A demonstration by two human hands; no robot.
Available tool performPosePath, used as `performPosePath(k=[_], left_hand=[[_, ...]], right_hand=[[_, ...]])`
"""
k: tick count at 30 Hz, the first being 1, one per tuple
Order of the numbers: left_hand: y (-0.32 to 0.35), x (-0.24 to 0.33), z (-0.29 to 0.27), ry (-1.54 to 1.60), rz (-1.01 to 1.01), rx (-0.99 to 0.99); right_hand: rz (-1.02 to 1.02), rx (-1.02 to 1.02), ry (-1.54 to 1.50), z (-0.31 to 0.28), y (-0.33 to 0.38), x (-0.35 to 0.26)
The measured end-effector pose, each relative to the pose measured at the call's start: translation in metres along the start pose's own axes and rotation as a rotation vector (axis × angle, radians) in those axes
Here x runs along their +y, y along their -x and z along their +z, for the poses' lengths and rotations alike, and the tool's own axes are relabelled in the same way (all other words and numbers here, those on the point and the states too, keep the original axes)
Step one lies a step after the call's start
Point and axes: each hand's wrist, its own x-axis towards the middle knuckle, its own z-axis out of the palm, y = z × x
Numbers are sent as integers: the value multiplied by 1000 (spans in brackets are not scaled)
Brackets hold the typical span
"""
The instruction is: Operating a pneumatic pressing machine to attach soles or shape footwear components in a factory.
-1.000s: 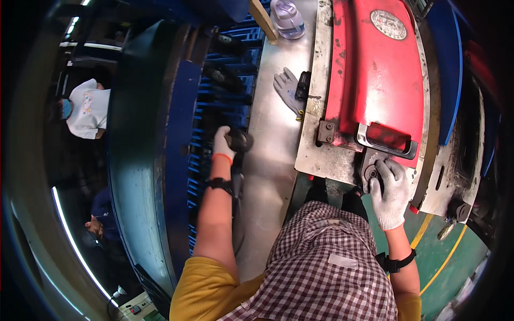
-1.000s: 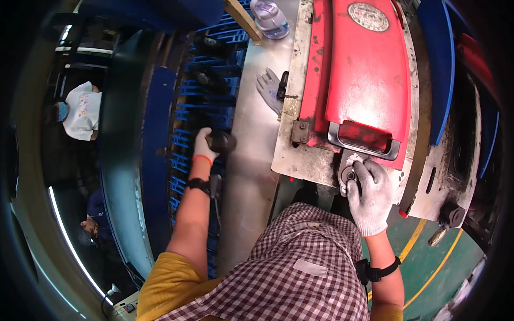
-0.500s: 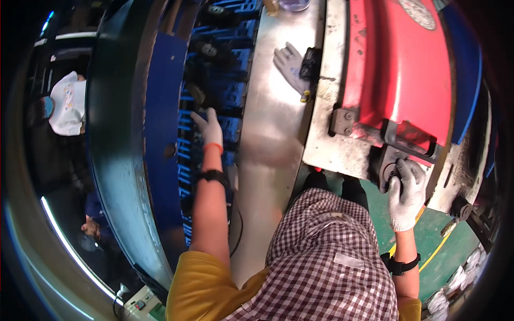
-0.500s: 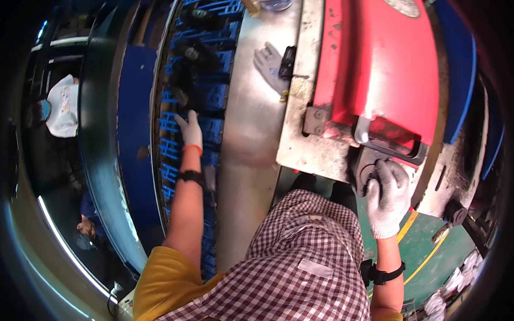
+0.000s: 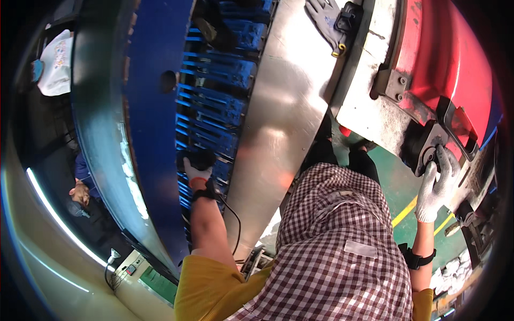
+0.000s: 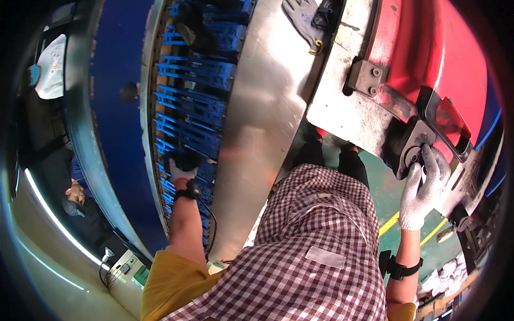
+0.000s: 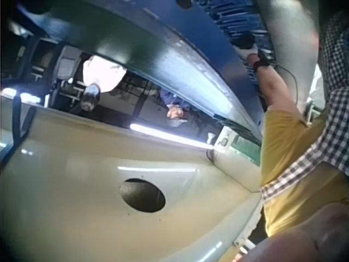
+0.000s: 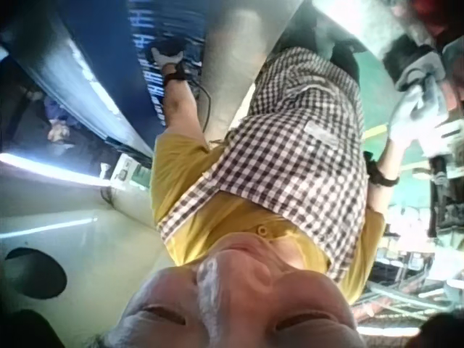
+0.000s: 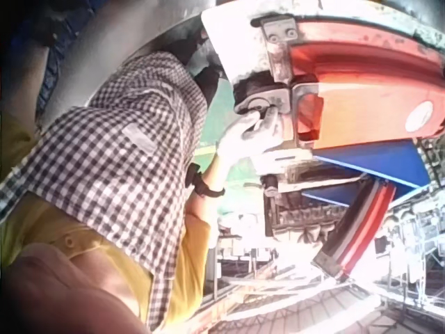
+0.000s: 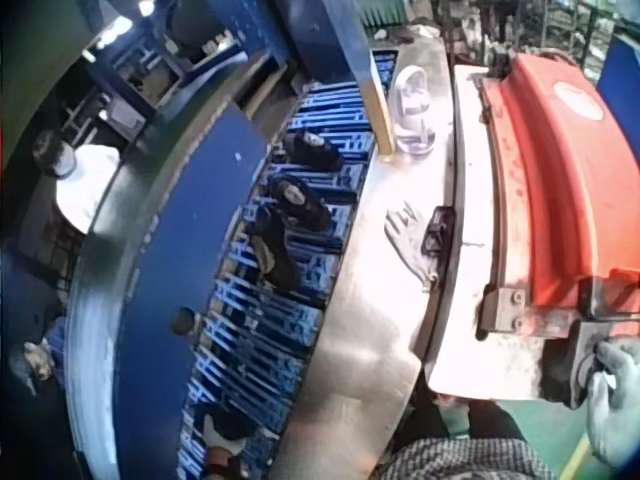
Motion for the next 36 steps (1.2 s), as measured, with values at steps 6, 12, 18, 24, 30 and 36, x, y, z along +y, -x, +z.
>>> performPosePath(k=[6,12,18,24,30,36], left_hand=[[-21,1,-7,-53,-21,80],[98,-43,10,-76,95,-97],[261,-117,99,80,-214,-932],[352,-151,186,-125,-266,-1246],[453,-183,272,-450,-39,-1537],[562,-215,369,-451,91,-1822]], right_hand=[[-19,25,2,4,1,3],[-111,54,114,3,-3,1],[-116,122,-113,-6,-3,-12],[-94,-650,-720,-26,-2,-49],[104,-389,-1152,-53,-7,-58],[419,84,-1054,-120,4,36]])
